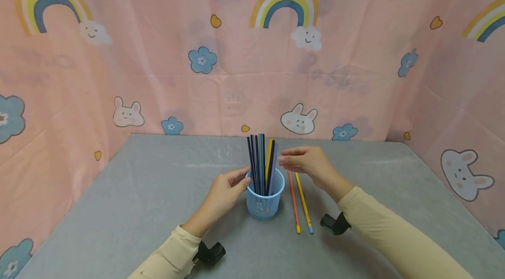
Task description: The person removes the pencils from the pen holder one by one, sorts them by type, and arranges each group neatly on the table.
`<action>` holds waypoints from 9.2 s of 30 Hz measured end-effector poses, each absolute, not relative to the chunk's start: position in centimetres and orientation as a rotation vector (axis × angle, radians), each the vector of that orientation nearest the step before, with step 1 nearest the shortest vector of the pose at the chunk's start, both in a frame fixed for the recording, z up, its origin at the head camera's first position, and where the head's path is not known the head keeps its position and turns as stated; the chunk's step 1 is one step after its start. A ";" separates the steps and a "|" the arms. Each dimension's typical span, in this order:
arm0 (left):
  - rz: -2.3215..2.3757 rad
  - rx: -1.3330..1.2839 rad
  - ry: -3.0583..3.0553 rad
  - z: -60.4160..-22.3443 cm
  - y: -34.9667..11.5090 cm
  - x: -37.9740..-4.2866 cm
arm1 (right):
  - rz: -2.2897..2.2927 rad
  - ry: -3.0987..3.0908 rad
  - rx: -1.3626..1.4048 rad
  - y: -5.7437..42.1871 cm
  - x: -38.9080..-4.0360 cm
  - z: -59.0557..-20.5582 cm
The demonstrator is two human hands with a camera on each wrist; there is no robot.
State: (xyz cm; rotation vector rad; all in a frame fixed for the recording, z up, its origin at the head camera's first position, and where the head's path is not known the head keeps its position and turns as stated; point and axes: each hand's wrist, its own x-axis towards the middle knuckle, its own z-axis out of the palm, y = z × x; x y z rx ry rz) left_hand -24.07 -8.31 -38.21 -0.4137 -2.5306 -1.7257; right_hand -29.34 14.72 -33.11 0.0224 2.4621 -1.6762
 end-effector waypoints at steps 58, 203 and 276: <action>-1.758 -0.385 -2.529 -38.3 -8.4 -24.2 | -2.163 2.227 -0.162 17.4 -29.0 -26.0; -1.760 -0.409 -2.525 -38.4 -8.4 -24.4 | -1.637 2.374 -0.076 15.7 -30.8 -33.8; -1.787 -0.402 -2.510 -38.3 -8.4 -24.3 | -2.192 2.122 -0.217 19.6 -28.6 -25.2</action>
